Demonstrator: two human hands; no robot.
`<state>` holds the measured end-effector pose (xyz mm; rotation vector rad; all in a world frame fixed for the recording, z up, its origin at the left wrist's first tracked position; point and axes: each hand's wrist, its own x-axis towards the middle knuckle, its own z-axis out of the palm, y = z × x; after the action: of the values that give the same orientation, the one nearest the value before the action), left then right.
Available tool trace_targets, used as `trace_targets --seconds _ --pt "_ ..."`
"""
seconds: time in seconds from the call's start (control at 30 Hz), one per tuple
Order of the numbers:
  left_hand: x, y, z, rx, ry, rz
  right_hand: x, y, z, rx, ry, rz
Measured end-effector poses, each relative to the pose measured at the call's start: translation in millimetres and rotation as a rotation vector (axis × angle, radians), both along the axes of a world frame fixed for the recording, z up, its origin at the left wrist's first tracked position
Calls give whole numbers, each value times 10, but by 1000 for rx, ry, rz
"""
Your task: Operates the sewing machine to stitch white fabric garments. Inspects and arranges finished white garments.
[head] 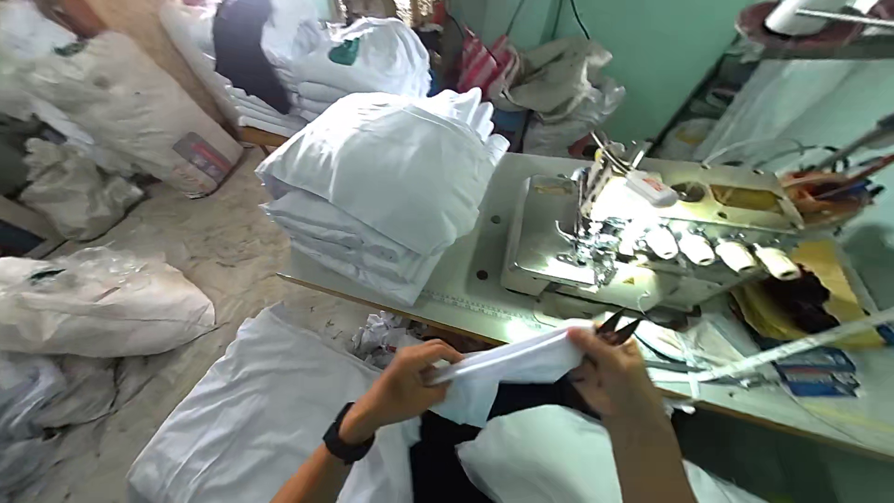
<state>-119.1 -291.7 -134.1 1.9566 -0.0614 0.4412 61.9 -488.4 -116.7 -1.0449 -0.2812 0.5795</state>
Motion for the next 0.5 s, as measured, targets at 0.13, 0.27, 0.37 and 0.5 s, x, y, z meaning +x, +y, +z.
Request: trace_targets --seconds 0.13,0.27,0.37,0.5 --pt "-249 264 -19 85 89 21 448 -438 2 -18 98 -286" --pt "-504 514 143 267 180 29 689 -1034 13 -20 87 -420" --pt "-765 815 332 395 301 96 795 -1519 12 53 12 -460" --pt "-1036 1255 1070 356 404 100 659 -1631 -8 -94 -60 -415"
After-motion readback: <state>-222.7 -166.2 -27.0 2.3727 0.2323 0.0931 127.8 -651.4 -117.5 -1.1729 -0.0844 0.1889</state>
